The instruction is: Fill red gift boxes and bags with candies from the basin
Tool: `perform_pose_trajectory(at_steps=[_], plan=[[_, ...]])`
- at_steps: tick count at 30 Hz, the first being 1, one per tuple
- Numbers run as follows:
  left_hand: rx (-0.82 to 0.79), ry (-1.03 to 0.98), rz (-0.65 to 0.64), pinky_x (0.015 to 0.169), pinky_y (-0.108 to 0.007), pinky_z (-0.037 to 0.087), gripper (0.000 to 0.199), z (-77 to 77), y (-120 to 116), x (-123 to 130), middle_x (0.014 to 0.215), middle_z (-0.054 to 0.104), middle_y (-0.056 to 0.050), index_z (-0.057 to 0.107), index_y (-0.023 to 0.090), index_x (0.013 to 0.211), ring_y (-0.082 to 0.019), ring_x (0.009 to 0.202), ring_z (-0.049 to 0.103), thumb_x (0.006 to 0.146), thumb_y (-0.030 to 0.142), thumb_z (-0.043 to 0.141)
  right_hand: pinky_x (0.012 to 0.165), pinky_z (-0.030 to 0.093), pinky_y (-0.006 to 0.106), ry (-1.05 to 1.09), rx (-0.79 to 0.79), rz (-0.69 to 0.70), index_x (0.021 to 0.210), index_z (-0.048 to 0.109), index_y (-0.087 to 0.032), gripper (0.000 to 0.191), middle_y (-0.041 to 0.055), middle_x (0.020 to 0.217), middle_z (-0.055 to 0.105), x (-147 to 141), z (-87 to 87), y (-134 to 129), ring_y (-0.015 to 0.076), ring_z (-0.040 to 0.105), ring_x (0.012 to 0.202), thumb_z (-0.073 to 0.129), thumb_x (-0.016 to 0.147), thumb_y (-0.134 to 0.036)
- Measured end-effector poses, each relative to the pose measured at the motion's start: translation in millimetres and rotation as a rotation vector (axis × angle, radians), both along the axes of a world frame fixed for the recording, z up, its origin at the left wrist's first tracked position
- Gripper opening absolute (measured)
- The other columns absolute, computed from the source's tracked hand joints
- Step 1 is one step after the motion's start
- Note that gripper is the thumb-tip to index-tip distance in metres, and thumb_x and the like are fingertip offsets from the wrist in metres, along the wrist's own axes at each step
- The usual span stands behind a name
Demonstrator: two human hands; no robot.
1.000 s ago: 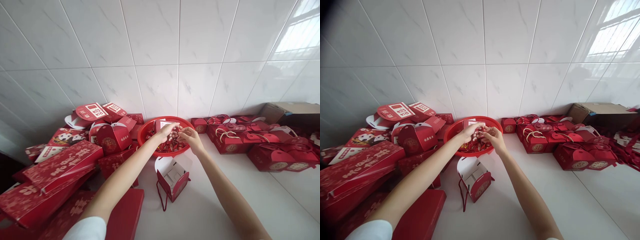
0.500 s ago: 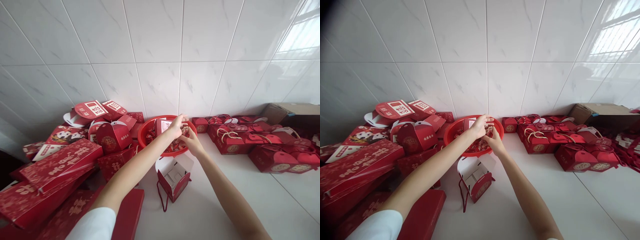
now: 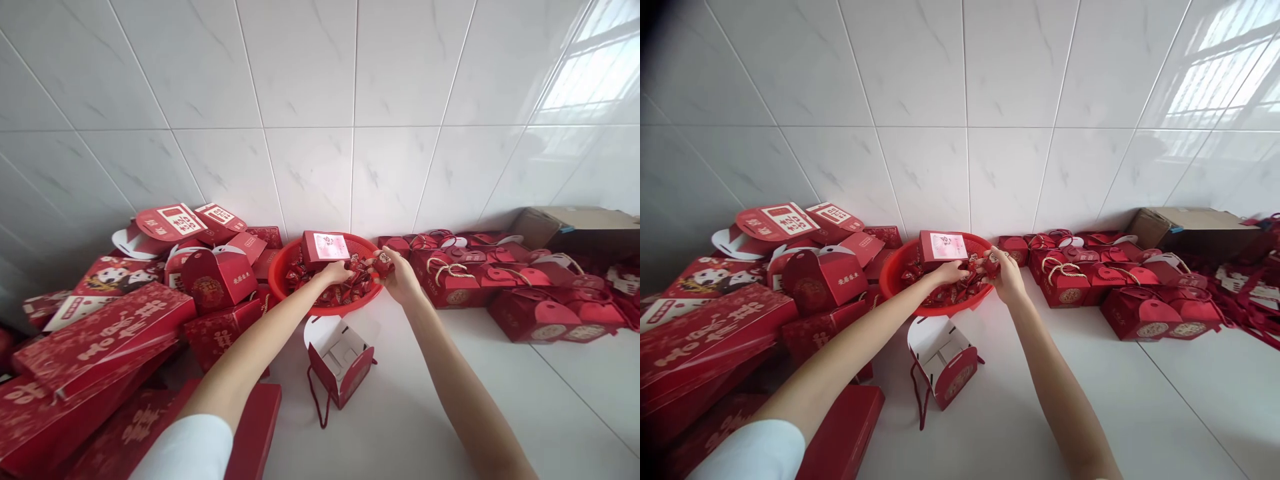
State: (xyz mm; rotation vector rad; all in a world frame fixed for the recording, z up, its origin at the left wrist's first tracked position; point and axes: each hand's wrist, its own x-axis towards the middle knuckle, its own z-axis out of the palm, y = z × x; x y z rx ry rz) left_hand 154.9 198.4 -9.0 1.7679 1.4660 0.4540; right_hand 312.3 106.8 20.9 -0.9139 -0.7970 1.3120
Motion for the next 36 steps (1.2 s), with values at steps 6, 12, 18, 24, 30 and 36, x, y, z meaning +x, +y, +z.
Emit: perform_pose_trajectory(at_steps=[6, 12, 18, 24, 30, 36], plan=[[0.016, -0.013, -0.096, 0.055, -0.024, 0.037, 0.030, -6.1, 6.8, 10.3, 0.049, 0.051, 0.005, 0.050, 0.022, 0.049, -0.018, 0.062, 0.056, 0.048, 0.016, 0.080, 0.038, 0.047, 0.024, -0.014, -0.011, 0.000, 0.075, 0.063, -0.020, 0.032, 0.0051, 0.066, 0.071, -1.1, 0.4, 0.0, 0.0197, 0.068, 0.059, 0.077, 0.072, -0.049], [-0.048, -0.158, -0.053, 0.050, -0.026, 0.032, 0.024, 12.6, 6.2, 8.5, 0.047, 0.046, 0.004, 0.048, 0.021, 0.048, -0.014, 0.052, 0.044, 0.056, 0.014, 0.069, 0.043, 0.052, 0.025, -0.002, -0.021, 0.034, 0.079, 0.063, -0.020, 0.030, 0.0050, 0.065, 0.069, 3.8, -1.0, 1.2, 0.0204, 0.070, 0.062, 0.069, 0.078, -0.050], [-0.123, -0.429, -0.009, 0.054, -0.024, 0.041, 0.010, 49.5, -7.2, -10.0, 0.061, 0.054, 0.001, 0.050, 0.020, 0.060, -0.012, 0.055, 0.048, 0.069, 0.024, 0.053, 0.047, 0.055, 0.027, 0.053, -0.090, 0.020, 0.075, 0.062, -0.020, 0.017, 0.0065, 0.067, 0.071, 1.5, 0.7, -0.2, 0.0217, 0.070, 0.066, 0.064, 0.078, -0.037], [-0.154, -0.525, -0.019, 0.052, -0.024, 0.042, 0.009, 61.3, -15.3, -27.5, 0.059, 0.054, 0.000, 0.047, 0.021, 0.058, -0.013, 0.056, 0.048, 0.064, 0.020, 0.054, 0.047, 0.055, 0.026, 0.007, -0.070, 0.066, 0.073, 0.065, -0.020, 0.013, 0.0065, 0.070, 0.072, -3.9, 0.1, -3.4, 0.0214, 0.070, 0.068, 0.066, 0.075, -0.033], [-0.165, -0.548, -0.077, 0.066, -0.027, 0.049, 0.011, 63.1, -24.6, -23.9, 0.065, 0.063, -0.002, 0.057, 0.018, 0.059, -0.014, 0.066, 0.059, 0.070, 0.015, 0.057, 0.047, 0.054, 0.024, 0.049, -0.088, 0.096, 0.076, 0.066, -0.019, 0.015, 0.0051, 0.072, 0.072, -10.0, 0.1, -3.8, 0.0181, 0.069, 0.063, 0.071, 0.076, -0.033], [-0.013, -0.637, -0.286, 0.085, -0.032, 0.053, 0.012, 62.3, -35.6, 2.8, 0.089, 0.075, -0.006, 0.074, 0.014, 0.085, -0.018, 0.087, 0.068, 0.073, 0.014, 0.072, 0.040, 0.050, 0.022, 0.028, -0.030, 0.018, 0.075, 0.067, -0.018, 0.023, 0.0013, 0.068, 0.068, -11.0, 1.9, -6.4, 0.0156, 0.064, 0.056, 0.084, 0.064, -0.031]])
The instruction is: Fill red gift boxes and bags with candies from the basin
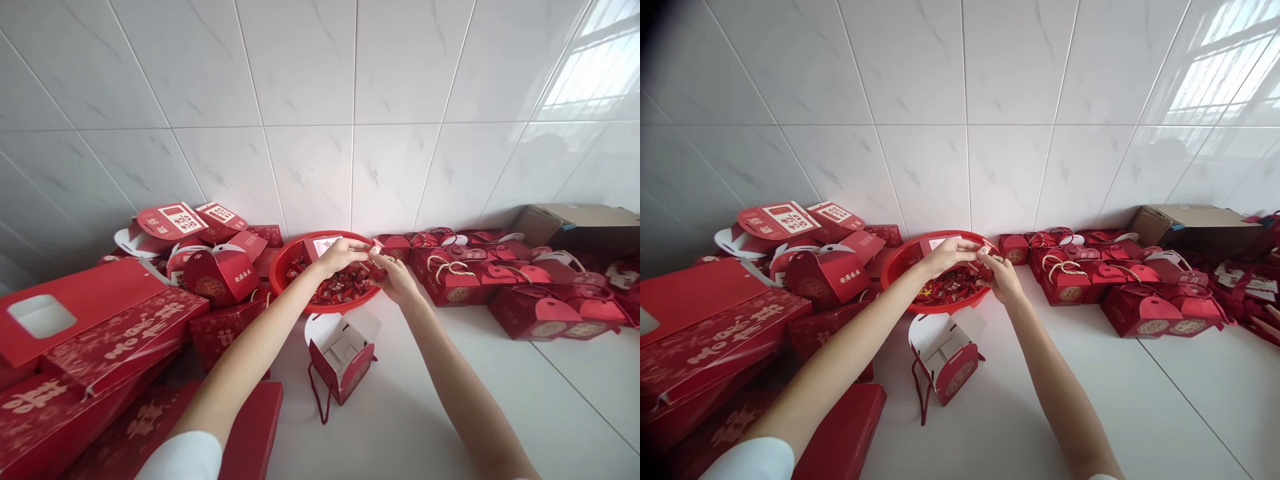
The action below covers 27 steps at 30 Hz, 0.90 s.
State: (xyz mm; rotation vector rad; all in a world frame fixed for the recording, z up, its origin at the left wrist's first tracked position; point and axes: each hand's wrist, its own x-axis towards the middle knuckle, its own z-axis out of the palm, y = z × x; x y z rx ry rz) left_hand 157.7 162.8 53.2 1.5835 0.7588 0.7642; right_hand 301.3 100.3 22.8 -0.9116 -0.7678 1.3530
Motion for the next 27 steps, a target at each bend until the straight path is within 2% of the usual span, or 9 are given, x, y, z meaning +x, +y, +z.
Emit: perform_pose_trajectory(at_steps=[2, 5, 7, 10, 12, 16, 22, 24, 27], plan=[[0.067, -0.006, 0.072, 0.085, -0.033, 0.054, 0.015, -3.6, 1.7, 9.0, 0.093, 0.076, -0.006, 0.074, 0.014, 0.091, -0.019, 0.088, 0.069, 0.076, 0.016, 0.072, 0.038, 0.048, 0.022, -0.006, 0.012, -0.077, 0.072, 0.066, -0.019, 0.025, -0.0001, 0.064, 0.065, 4.4, 1.2, 0.7, 0.0146, 0.062, 0.054, 0.085, 0.060, -0.031], [0.201, 0.192, 0.110, 0.082, -0.030, 0.055, 0.016, -13.7, 7.1, 18.5, 0.098, 0.075, -0.006, 0.073, 0.016, 0.095, -0.018, 0.088, 0.069, 0.083, 0.016, 0.062, 0.039, 0.048, 0.021, 0.022, 0.013, -0.233, 0.067, 0.064, -0.019, 0.024, -0.0018, 0.060, 0.062, 14.2, 3.7, 2.6, 0.0126, 0.059, 0.052, 0.085, 0.058, -0.029], [0.276, 0.399, 0.037, 0.076, -0.026, 0.054, 0.019, -23.0, 9.8, 21.5, 0.092, 0.075, -0.004, 0.074, 0.018, 0.089, -0.017, 0.083, 0.069, 0.076, 0.008, 0.063, 0.039, 0.046, 0.021, 0.056, 0.010, -0.303, 0.064, 0.063, -0.019, 0.023, -0.0023, 0.058, 0.061, 20.5, 5.1, 3.7, 0.0117, 0.057, 0.052, 0.083, 0.058, -0.028], [0.279, 0.675, -0.127, 0.062, -0.025, 0.051, 0.028, -36.2, 10.3, 22.2, 0.071, 0.072, -0.001, 0.073, 0.020, 0.074, -0.018, 0.065, 0.066, 0.057, -0.002, 0.068, 0.038, 0.044, 0.021, 0.075, 0.023, -0.334, 0.063, 0.062, -0.020, 0.020, -0.0019, 0.059, 0.063, 26.0, 6.4, 4.0, 0.0127, 0.057, 0.054, 0.080, 0.057, -0.026], [0.278, 0.818, -0.175, 0.056, -0.025, 0.048, 0.031, -41.2, 9.7, 21.5, 0.065, 0.069, 0.000, 0.073, 0.021, 0.074, -0.017, 0.056, 0.063, 0.055, -0.003, 0.067, 0.039, 0.044, 0.022, 0.058, 0.030, -0.314, 0.061, 0.061, -0.019, 0.021, -0.0013, 0.058, 0.063, 26.8, 6.7, 3.5, 0.0135, 0.059, 0.056, 0.080, 0.056, -0.026], [0.283, 1.010, -0.150, 0.057, -0.026, 0.048, 0.031, -38.2, 13.3, 16.8, 0.068, 0.071, -0.002, 0.073, 0.021, 0.088, -0.018, 0.054, 0.063, 0.064, 0.003, 0.063, 0.041, 0.044, 0.021, 0.022, 0.024, -0.228, 0.061, 0.061, -0.018, 0.025, 0.0012, 0.061, 0.066, 25.6, 7.5, 1.6, 0.0142, 0.060, 0.059, 0.083, 0.053, -0.027], [0.358, 1.266, 0.064, 0.071, -0.032, 0.049, 0.011, -24.4, 30.6, -10.7, 0.084, 0.073, -0.013, 0.071, 0.015, 0.082, -0.028, 0.084, 0.069, 0.071, 0.014, 0.066, 0.042, 0.043, 0.020, 0.033, -0.004, -0.213, 0.065, 0.063, -0.017, 0.026, 0.0000, 0.062, 0.065, 28.4, 9.5, 0.5, 0.0124, 0.059, 0.058, 0.083, 0.054, -0.029], [0.384, 1.306, 0.130, 0.070, -0.032, 0.048, 0.010, -22.5, 35.3, -21.6, 0.084, 0.073, -0.015, 0.070, 0.014, 0.081, -0.030, 0.086, 0.068, 0.073, 0.016, 0.066, 0.042, 0.043, 0.020, 0.033, -0.002, -0.216, 0.065, 0.064, -0.017, 0.025, -0.0019, 0.059, 0.061, 29.6, 9.7, 0.9, 0.0113, 0.056, 0.056, 0.083, 0.054, -0.028], [0.437, 1.282, 0.151, 0.066, -0.032, 0.047, 0.012, -22.6, 39.1, -28.7, 0.082, 0.073, -0.014, 0.071, 0.014, 0.080, -0.028, 0.081, 0.068, 0.078, 0.015, 0.059, 0.041, 0.043, 0.021, 0.038, 0.007, -0.205, 0.065, 0.064, -0.017, 0.025, -0.0044, 0.055, 0.056, 29.3, 9.6, 1.3, 0.0104, 0.053, 0.053, 0.084, 0.055, -0.027]])
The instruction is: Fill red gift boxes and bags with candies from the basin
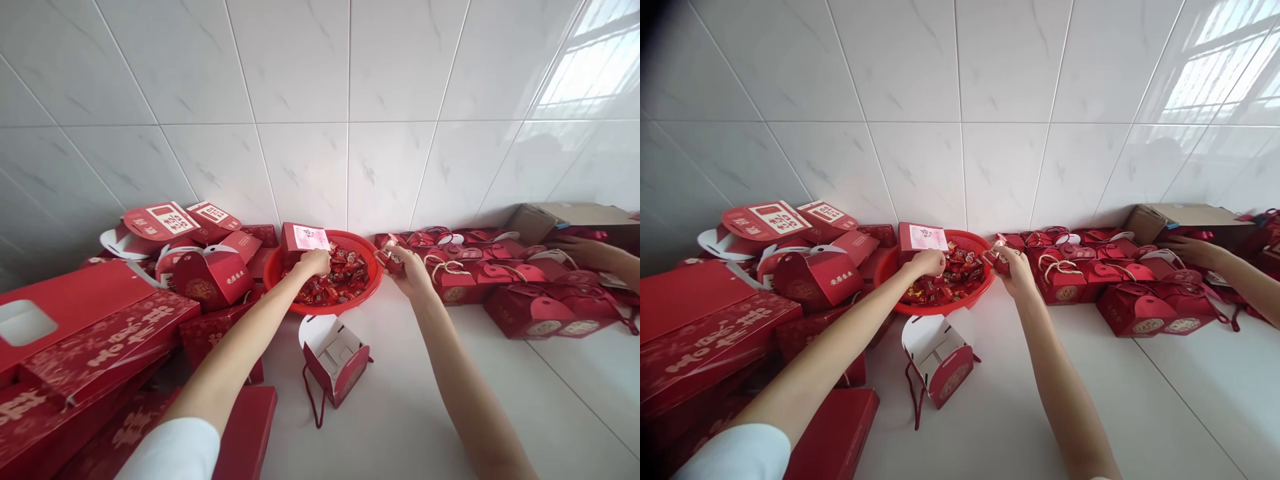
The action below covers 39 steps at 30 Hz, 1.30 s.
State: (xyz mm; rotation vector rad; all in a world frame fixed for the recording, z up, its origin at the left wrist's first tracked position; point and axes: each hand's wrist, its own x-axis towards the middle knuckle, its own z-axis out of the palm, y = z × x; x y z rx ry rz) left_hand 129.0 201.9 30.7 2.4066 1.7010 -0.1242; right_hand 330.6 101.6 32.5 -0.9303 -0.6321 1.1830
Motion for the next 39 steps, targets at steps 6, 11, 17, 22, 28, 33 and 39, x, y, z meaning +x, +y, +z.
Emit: perform_pose_trajectory(at_steps=[6, 11, 17, 22, 28, 33, 39], plan=[[0.057, -0.126, -0.174, 0.087, -0.028, 0.049, 0.027, -7.0, 0.7, 30.8, 0.106, 0.076, -0.006, 0.075, 0.021, 0.093, -0.023, 0.105, 0.067, 0.079, 0.009, 0.055, 0.043, 0.044, 0.021, -0.024, 0.010, 0.039, 0.065, 0.064, -0.016, 0.026, -0.0015, 0.059, 0.062, -5.2, 0.1, -1.5, 0.0119, 0.057, 0.057, 0.084, 0.055, -0.029], [0.036, -0.152, -0.183, 0.097, -0.036, 0.050, 0.026, -16.2, 2.3, 65.3, 0.115, 0.073, -0.016, 0.074, 0.015, 0.094, -0.031, 0.116, 0.065, 0.070, 0.007, 0.066, 0.042, 0.045, 0.021, -0.028, -0.005, 0.044, 0.067, 0.068, -0.016, 0.027, -0.0014, 0.058, 0.062, -11.2, 1.3, -3.4, 0.0126, 0.058, 0.057, 0.085, 0.052, -0.031], [-0.028, -0.319, -0.096, 0.090, -0.042, 0.053, 0.012, -18.5, 9.4, 65.0, 0.094, 0.076, -0.018, 0.071, 0.013, 0.073, -0.036, 0.102, 0.070, 0.064, 0.005, 0.068, 0.041, 0.046, 0.020, -0.020, 0.008, 0.051, 0.068, 0.068, -0.016, 0.035, -0.0032, 0.057, 0.059, -12.4, 0.7, -3.4, 0.0110, 0.056, 0.054, 0.088, 0.049, -0.037], [-0.104, -0.642, -0.116, 0.080, -0.031, 0.057, 0.025, 6.5, 3.8, 47.6, 0.097, 0.077, -0.012, 0.073, 0.012, 0.087, -0.023, 0.093, 0.073, 0.085, 0.013, 0.048, 0.040, 0.046, 0.021, -0.018, -0.018, 0.041, 0.066, 0.068, -0.016, 0.034, -0.0027, 0.058, 0.060, -11.5, -1.1, -1.5, 0.0112, 0.056, 0.053, 0.089, 0.047, -0.035], [-0.321, -1.292, -0.122, 0.083, -0.032, 0.058, 0.026, 39.7, -30.7, 30.6, 0.099, 0.078, -0.010, 0.074, 0.012, 0.102, -0.019, 0.087, 0.073, 0.079, 0.019, 0.065, 0.046, 0.049, 0.023, -0.046, 0.057, 0.112, 0.066, 0.069, -0.017, 0.036, 0.0002, 0.065, 0.067, -21.4, 7.0, -10.9, 0.0141, 0.062, 0.059, 0.092, 0.046, -0.036], [-0.368, -1.405, -0.076, 0.085, -0.036, 0.057, 0.023, 49.9, -68.9, 13.4, 0.092, 0.078, -0.007, 0.077, 0.015, 0.093, -0.019, 0.084, 0.072, 0.072, 0.026, 0.079, 0.044, 0.043, 0.022, -0.105, 0.160, 0.168, 0.074, 0.071, -0.017, 0.039, -0.0001, 0.070, 0.069, -34.4, 12.8, -25.0, 0.0121, 0.060, 0.057, 0.093, 0.050, -0.039], [-0.241, -1.158, -0.201, 0.094, -0.035, 0.053, 0.023, 59.7, -102.9, -16.4, 0.107, 0.075, -0.007, 0.075, 0.016, 0.100, -0.020, 0.103, 0.067, 0.078, 0.024, 0.074, 0.042, 0.038, 0.021, -0.270, 0.271, 0.334, 0.074, 0.069, -0.017, 0.034, -0.0027, 0.062, 0.061, -38.7, 18.8, -44.1, 0.0091, 0.051, 0.050, 0.088, 0.062, -0.042]])
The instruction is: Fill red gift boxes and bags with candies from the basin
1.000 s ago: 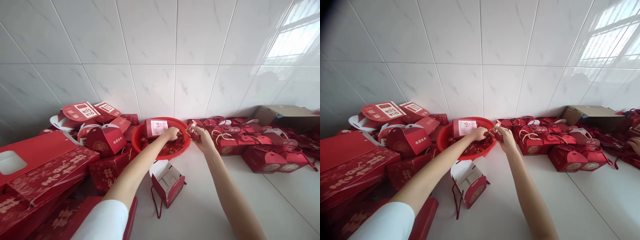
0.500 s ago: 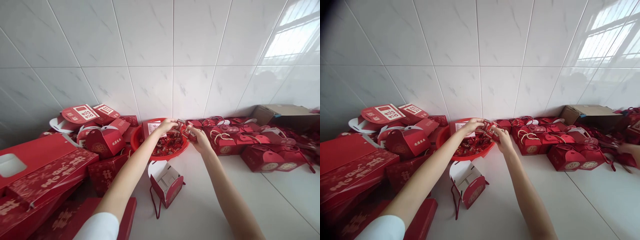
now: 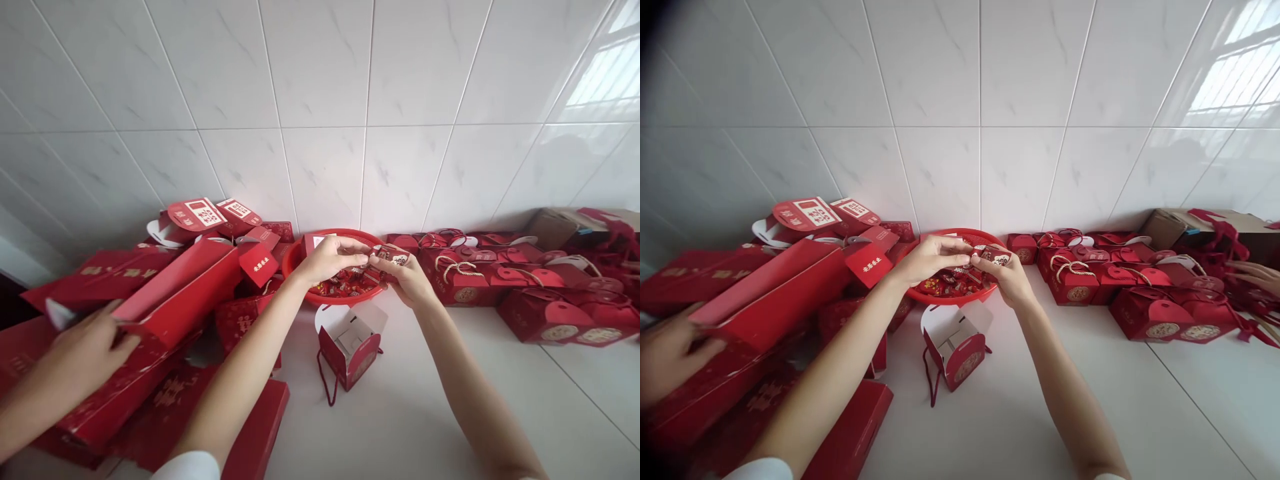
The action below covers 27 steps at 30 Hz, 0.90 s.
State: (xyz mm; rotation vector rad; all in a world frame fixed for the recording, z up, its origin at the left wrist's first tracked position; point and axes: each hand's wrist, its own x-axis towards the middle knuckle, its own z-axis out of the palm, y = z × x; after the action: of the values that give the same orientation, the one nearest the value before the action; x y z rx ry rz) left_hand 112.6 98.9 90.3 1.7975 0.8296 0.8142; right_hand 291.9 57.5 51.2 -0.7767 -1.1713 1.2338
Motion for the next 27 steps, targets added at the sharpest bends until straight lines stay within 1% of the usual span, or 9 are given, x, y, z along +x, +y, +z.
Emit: perform_pose_trajectory(at_steps=[3, 6, 9, 14, 17, 19, 21, 24, 27], plan=[[0.040, 0.304, -0.021, 0.082, -0.030, 0.053, 0.023, 12.0, -14.7, -18.7, 0.103, 0.073, -0.005, 0.071, 0.017, 0.101, -0.018, 0.095, 0.067, 0.080, 0.025, 0.067, 0.039, 0.034, 0.020, -0.209, 0.022, 0.131, 0.075, 0.069, -0.016, 0.031, -0.0037, 0.058, 0.059, 0.9, 3.7, -8.6, 0.0081, 0.047, 0.047, 0.087, 0.064, -0.038], [0.060, 0.722, -0.054, 0.069, -0.025, 0.047, 0.015, 22.9, -26.4, -32.3, 0.090, 0.072, -0.002, 0.069, 0.017, 0.090, -0.016, 0.079, 0.064, 0.082, 0.026, 0.061, 0.036, 0.032, 0.019, -0.487, -0.042, 0.290, 0.083, 0.073, -0.016, 0.030, -0.0037, 0.057, 0.061, -3.6, 3.9, -14.9, 0.0079, 0.046, 0.044, 0.087, 0.061, -0.031], [0.056, 0.970, -0.106, 0.060, -0.023, 0.040, 0.017, 26.2, -32.3, -37.9, 0.084, 0.070, -0.001, 0.070, 0.019, 0.084, -0.014, 0.070, 0.058, 0.083, 0.031, 0.059, 0.035, 0.030, 0.019, -0.646, -0.095, 0.306, 0.090, 0.076, -0.017, 0.031, -0.0053, 0.054, 0.060, -13.7, 2.3, -19.3, 0.0072, 0.043, 0.041, 0.085, 0.060, -0.023], [0.045, 1.108, -0.227, 0.055, -0.024, 0.035, 0.024, 18.7, -35.9, -37.1, 0.082, 0.070, -0.001, 0.075, 0.021, 0.091, -0.014, 0.066, 0.056, 0.085, 0.035, 0.056, 0.041, 0.038, 0.020, -0.734, -0.044, 0.305, 0.081, 0.075, -0.018, 0.015, -0.0022, 0.059, 0.065, -23.3, 1.1, -22.2, 0.0100, 0.053, 0.046, 0.080, 0.068, -0.024], [0.060, 1.184, -0.300, 0.055, -0.024, 0.036, 0.026, 12.4, -39.8, -34.6, 0.085, 0.072, -0.002, 0.078, 0.023, 0.096, -0.016, 0.069, 0.058, 0.084, 0.037, 0.059, 0.038, 0.037, 0.020, -0.773, -0.046, 0.304, 0.085, 0.073, -0.018, 0.021, -0.0034, 0.053, 0.061, -21.9, -0.3, -21.7, 0.0102, 0.052, 0.042, 0.080, 0.071, -0.032], [0.070, 1.217, -0.335, 0.057, -0.024, 0.038, 0.028, 9.1, -42.3, -33.4, 0.090, 0.073, -0.004, 0.079, 0.024, 0.100, -0.017, 0.073, 0.061, 0.083, 0.038, 0.061, 0.035, 0.034, 0.019, -0.742, -0.041, 0.270, 0.082, 0.069, -0.018, 0.025, -0.0046, 0.049, 0.058, -21.2, -1.8, -21.1, 0.0093, 0.048, 0.038, 0.079, 0.073, -0.039], [0.076, 1.233, -0.352, 0.059, -0.024, 0.039, 0.031, 7.3, -44.0, -33.3, 0.096, 0.074, -0.005, 0.078, 0.024, 0.103, -0.018, 0.078, 0.064, 0.084, 0.041, 0.062, 0.036, 0.035, 0.019, -0.667, -0.020, 0.256, 0.075, 0.064, -0.019, 0.029, -0.0040, 0.050, 0.058, -22.2, -3.9, -20.6, 0.0091, 0.048, 0.037, 0.074, 0.079, -0.046], [0.077, 1.234, -0.343, 0.060, -0.025, 0.040, 0.032, 7.9, -45.2, -34.9, 0.099, 0.075, -0.005, 0.078, 0.024, 0.101, -0.020, 0.082, 0.065, 0.085, 0.046, 0.060, 0.042, 0.042, 0.021, -0.620, 0.010, 0.284, 0.067, 0.057, -0.020, 0.036, -0.0014, 0.057, 0.061, -27.4, -9.2, -19.8, 0.0113, 0.055, 0.046, 0.067, 0.083, -0.051], [0.080, 1.225, -0.309, 0.059, -0.025, 0.039, 0.030, 10.6, -46.1, -36.9, 0.090, 0.074, -0.005, 0.078, 0.022, 0.092, -0.020, 0.077, 0.064, 0.085, 0.045, 0.059, 0.049, 0.043, 0.022, -0.699, 0.067, 0.294, 0.060, 0.055, -0.020, 0.042, -0.0006, 0.058, 0.061, -34.3, -16.0, -19.2, 0.0127, 0.057, 0.054, 0.065, 0.085, -0.053]])
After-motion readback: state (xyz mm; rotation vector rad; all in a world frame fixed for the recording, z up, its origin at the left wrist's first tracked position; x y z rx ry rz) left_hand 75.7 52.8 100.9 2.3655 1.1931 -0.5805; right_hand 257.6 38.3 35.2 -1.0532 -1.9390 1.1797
